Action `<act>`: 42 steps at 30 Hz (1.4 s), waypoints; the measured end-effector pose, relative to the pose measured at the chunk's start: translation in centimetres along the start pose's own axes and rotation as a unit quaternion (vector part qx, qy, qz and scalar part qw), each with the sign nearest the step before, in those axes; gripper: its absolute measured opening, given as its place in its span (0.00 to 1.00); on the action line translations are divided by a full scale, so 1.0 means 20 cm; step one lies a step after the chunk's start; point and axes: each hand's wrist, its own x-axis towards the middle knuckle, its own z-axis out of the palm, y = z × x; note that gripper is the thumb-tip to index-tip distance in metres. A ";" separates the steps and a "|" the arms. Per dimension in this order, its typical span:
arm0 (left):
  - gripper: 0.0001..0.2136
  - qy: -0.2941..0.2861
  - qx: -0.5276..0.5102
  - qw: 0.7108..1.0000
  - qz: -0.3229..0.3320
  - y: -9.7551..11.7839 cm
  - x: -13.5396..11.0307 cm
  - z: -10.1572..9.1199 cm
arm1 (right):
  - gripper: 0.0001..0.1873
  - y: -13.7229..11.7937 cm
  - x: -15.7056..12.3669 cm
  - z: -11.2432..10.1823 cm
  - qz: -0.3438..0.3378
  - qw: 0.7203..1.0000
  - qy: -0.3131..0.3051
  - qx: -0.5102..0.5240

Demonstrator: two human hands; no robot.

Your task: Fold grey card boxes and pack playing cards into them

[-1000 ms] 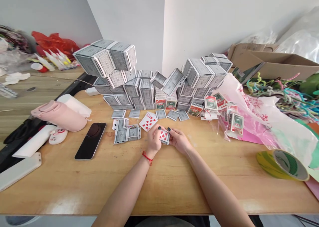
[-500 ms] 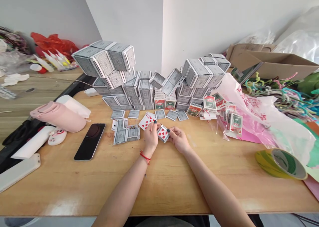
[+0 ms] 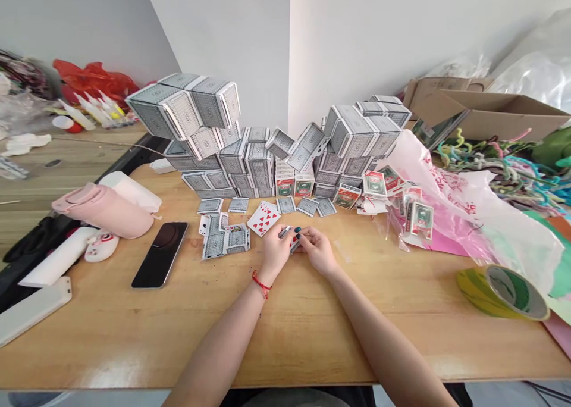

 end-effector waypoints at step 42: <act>0.16 -0.043 0.099 0.992 0.072 0.00 0.00 -0.01 | 0.11 0.00 -0.02 0.00 -0.084 0.960 0.027 -0.264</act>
